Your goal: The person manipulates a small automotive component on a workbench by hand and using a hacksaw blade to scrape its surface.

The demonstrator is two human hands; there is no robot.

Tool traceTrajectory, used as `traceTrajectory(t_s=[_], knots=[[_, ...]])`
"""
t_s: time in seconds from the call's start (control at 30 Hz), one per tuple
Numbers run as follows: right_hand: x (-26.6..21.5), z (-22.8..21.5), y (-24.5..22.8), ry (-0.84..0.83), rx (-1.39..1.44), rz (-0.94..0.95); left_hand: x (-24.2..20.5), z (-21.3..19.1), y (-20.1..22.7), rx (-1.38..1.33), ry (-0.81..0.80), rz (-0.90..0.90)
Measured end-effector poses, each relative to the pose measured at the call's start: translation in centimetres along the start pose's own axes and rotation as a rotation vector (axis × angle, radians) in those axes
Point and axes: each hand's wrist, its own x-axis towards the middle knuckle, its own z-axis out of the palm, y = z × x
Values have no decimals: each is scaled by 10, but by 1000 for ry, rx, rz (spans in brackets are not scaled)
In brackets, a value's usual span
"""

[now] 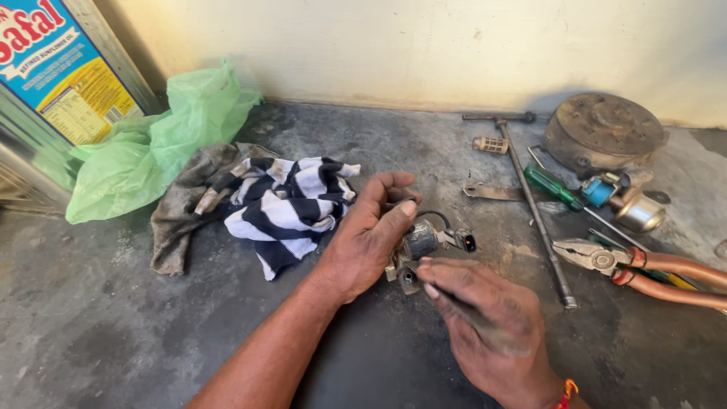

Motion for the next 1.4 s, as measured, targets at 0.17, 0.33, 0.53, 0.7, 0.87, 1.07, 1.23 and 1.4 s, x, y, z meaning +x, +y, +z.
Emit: traceTrajectory(t_s=[0.17,0.33,0.53,0.7,0.87,1.07,1.23,1.4], knots=[[5,-8,-6,-110,-131,-5,1,4,-3,47,0,78],[9,-15,-6,-170,-155,-50,0,5,1,112,1,74],[11,-14,-6,-173,-141,-152,-1,6,5,130,16,17],[14,-12,-7,-180,-66,-116,1,3,6,139,9,22],[21,-16,-11,-222,-79,-85,1,7,6,144,-2,-1],[28,-7,-14,-145,-47,-107,1,0,6,153,-1,-12],[9,-2,-6,-46,-46,79,1,5,8,184,19,45],[-6,1,3,5,-217,230,0,4,6,110,2,-23]])
